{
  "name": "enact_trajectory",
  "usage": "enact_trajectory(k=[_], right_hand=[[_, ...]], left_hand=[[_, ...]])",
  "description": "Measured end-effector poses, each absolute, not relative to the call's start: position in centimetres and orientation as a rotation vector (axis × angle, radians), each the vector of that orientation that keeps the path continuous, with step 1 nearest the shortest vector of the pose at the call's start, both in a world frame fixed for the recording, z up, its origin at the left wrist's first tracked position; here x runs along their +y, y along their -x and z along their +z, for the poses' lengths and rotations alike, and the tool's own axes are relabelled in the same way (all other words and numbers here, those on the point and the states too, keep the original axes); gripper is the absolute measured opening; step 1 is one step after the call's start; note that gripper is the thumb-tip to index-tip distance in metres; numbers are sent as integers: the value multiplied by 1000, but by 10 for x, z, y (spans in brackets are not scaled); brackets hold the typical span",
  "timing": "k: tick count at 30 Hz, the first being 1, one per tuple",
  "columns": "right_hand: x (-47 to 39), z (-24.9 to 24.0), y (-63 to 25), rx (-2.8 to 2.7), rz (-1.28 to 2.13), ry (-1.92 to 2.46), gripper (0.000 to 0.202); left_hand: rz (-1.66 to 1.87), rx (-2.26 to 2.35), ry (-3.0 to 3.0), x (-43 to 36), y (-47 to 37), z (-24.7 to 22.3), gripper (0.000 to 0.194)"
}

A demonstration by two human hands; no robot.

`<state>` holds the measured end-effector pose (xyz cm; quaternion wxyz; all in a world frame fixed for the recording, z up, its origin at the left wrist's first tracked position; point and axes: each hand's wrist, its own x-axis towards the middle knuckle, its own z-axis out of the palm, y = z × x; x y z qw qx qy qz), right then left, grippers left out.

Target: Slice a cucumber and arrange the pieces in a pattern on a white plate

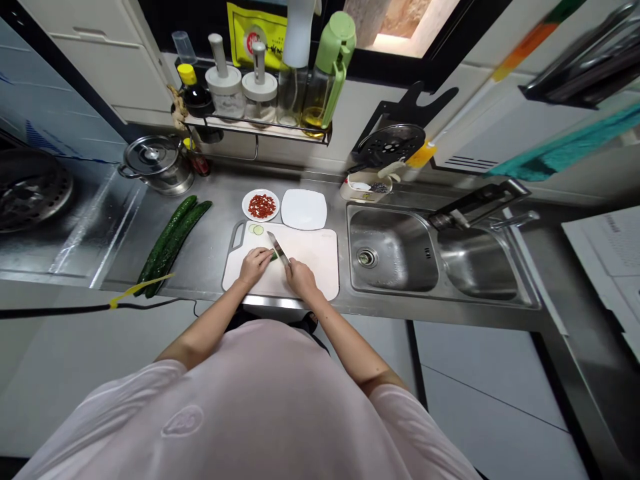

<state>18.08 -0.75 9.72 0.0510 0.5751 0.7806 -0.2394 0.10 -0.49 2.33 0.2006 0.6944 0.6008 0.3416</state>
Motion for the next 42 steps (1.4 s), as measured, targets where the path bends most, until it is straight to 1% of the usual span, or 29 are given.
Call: enact_trajectory(k=[9,20,31,42], right_hand=[[-8,96,-176,2335,-697,-1772,25],[-9,94,-173,2328,-687,-1753,24],[-11,99,-174,2329,-705,-1739,23],[-12,102,-173,2299,-714,-1708,22]], left_hand=[[1009,1632,-1996,-5,1,17,26],[991,1650,-1975,-5,0,18,26],[1070,1636,-2163,-3,1,11,25],[1072,1638,-2195,-3,1,11,25]])
